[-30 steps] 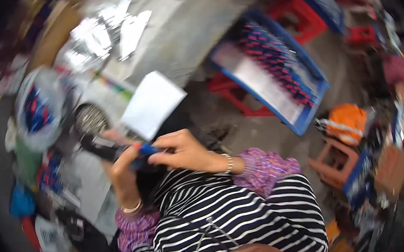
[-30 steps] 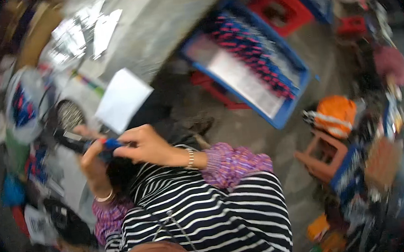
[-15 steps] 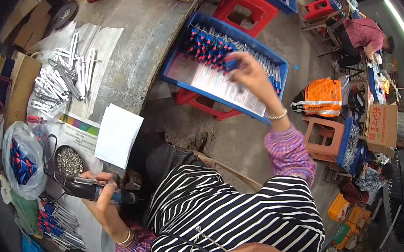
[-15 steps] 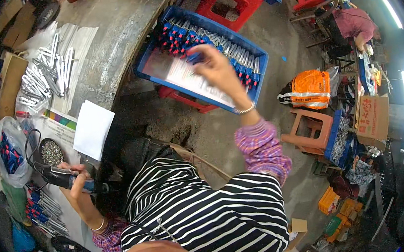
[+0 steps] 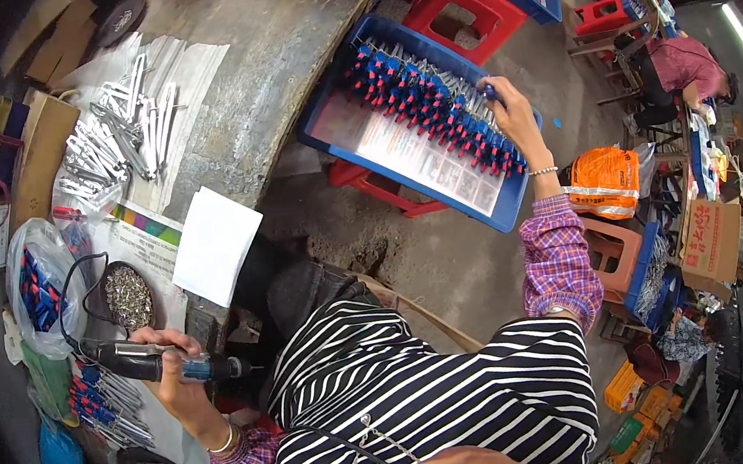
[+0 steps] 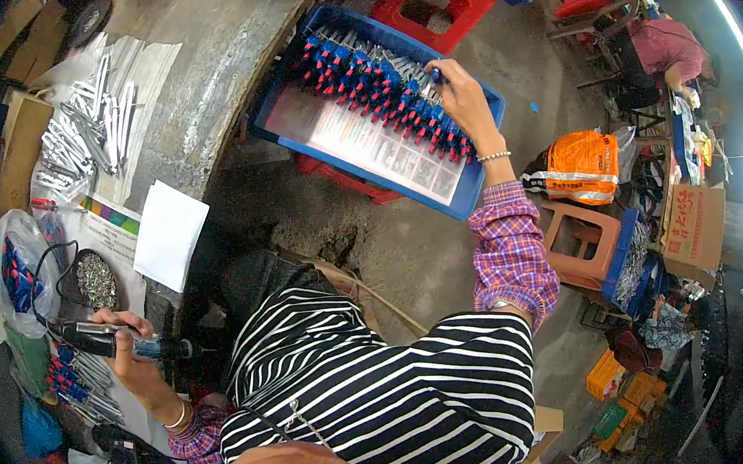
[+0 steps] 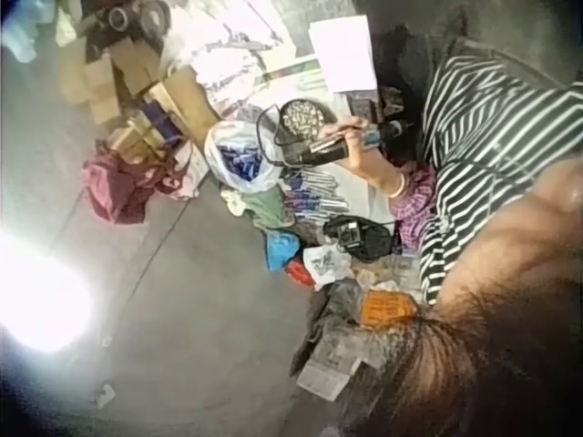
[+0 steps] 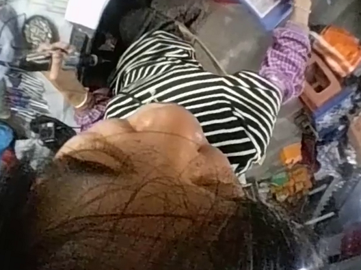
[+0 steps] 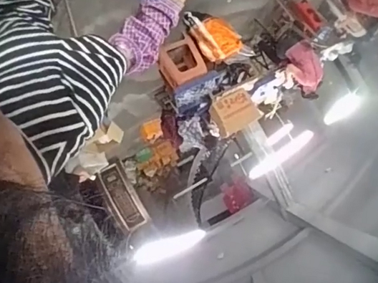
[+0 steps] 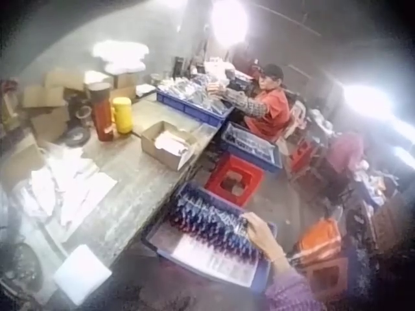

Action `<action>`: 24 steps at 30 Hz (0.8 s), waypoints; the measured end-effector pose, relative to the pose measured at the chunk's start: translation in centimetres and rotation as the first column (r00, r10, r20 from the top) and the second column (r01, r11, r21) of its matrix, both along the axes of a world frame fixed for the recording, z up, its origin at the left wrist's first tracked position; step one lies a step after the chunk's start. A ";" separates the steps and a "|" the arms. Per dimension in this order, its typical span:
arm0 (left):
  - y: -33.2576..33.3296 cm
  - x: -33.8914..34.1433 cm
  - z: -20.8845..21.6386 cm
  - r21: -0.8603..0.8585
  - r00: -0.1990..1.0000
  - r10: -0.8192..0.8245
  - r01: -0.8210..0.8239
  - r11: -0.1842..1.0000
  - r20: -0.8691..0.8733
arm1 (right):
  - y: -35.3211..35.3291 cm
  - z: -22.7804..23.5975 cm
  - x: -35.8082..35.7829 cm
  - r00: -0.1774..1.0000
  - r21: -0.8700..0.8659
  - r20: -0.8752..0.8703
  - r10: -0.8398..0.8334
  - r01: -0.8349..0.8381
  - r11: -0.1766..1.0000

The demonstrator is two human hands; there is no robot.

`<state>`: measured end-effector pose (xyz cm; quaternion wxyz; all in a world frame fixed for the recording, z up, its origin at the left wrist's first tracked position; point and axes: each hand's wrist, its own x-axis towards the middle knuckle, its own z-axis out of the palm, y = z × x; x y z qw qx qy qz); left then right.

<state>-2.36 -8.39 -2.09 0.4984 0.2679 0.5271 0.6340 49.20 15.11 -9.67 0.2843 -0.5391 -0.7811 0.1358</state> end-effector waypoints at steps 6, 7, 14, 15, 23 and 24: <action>-0.1 0.2 -0.3 0.006 1.000 0.003 -0.003 1.000 0.000 | -0.7 -3.9 0.3 1.000 0.042 -0.012 -0.011 0.011 0.999; -0.1 0.2 -0.3 0.009 1.000 0.011 -0.011 1.000 0.000 | -0.7 -4.3 0.4 1.000 0.015 -0.007 0.008 -0.008 1.000; 0.0 0.2 -0.2 0.020 0.999 -0.035 0.035 0.999 -0.006 | -2.5 -5.6 0.3 0.998 -0.050 -0.042 -0.052 0.050 0.998; 0.0 0.2 -0.2 0.029 0.999 -0.041 0.041 0.999 -0.001 | -2.5 -5.7 0.5 0.996 -0.048 -0.066 -0.057 0.054 0.997; -0.3 0.2 -0.3 0.044 1.000 0.012 -0.012 0.999 0.003 | -3.3 -6.3 0.6 0.955 -0.090 -0.195 -0.225 0.211 0.973; -0.5 0.2 -0.3 0.042 1.000 0.021 -0.021 0.999 0.005 | -3.2 -6.4 0.5 0.957 -0.090 -0.192 -0.217 0.203 0.975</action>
